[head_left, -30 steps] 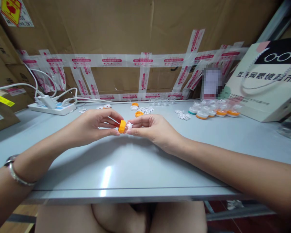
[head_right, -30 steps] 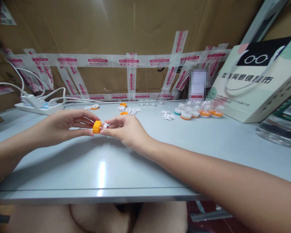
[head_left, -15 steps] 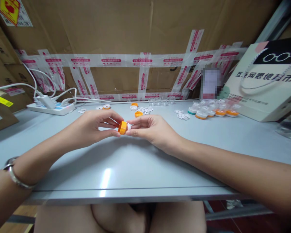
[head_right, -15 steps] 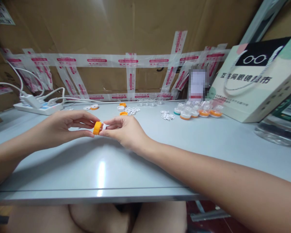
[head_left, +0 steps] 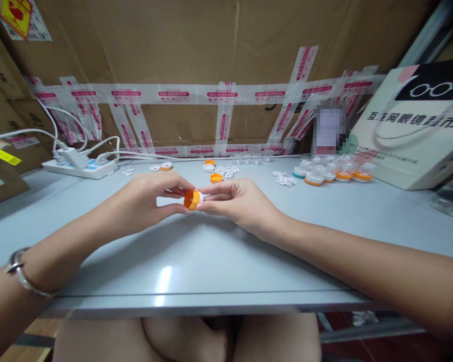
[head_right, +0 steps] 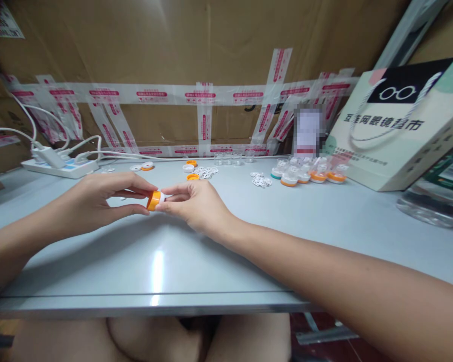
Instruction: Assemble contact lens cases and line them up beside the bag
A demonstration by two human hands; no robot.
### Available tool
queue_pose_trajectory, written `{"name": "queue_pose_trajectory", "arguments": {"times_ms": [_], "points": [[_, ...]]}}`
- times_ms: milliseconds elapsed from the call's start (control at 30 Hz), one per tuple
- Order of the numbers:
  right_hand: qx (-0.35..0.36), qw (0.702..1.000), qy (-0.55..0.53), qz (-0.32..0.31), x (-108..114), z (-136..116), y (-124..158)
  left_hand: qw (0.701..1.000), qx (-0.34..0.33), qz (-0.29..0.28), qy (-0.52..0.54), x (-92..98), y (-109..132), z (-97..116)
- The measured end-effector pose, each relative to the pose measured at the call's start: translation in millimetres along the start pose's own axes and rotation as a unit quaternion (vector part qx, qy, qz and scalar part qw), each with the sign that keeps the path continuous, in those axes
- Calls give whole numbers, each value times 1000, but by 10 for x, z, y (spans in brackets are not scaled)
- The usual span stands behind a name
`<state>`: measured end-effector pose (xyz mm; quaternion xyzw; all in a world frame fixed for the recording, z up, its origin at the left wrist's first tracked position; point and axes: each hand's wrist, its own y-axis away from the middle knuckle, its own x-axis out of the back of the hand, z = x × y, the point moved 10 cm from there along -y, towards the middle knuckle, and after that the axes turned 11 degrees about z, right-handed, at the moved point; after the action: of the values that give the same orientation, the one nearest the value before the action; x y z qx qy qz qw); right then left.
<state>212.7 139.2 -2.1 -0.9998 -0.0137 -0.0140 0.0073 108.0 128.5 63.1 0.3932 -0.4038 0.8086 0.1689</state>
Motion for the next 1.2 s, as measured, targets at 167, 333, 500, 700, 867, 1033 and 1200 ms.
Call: {"name": "queue_pose_trajectory", "arguments": {"times_ms": [167, 333, 500, 700, 867, 1033, 1200], "points": [[-7, 1000, -16, 2, 1, 8, -4, 1000, -20, 0, -19, 3, -1, 59], [-20, 999, -33, 7, -11, 19, 16, 998, -43, 8, -47, 2, 4, 107], [-66, 995, -71, 16, -27, 87, 28, 998, -51, 14, -22, -6, 0, 89], [-103, 983, -150, 0, -61, 144, -10, 998, 49, -34, 29, -106, -35, -132], [-117, 983, -144, -11, -29, 218, -47, 990, 97, -29, 96, -204, -4, -198], [-101, 991, -63, -59, -112, 269, -58, 993, 80, -36, 75, -272, 43, -186], [-46, 991, 53, -110, -72, 122, -141, 998, 2, -54, -44, -280, 77, -47]]}}
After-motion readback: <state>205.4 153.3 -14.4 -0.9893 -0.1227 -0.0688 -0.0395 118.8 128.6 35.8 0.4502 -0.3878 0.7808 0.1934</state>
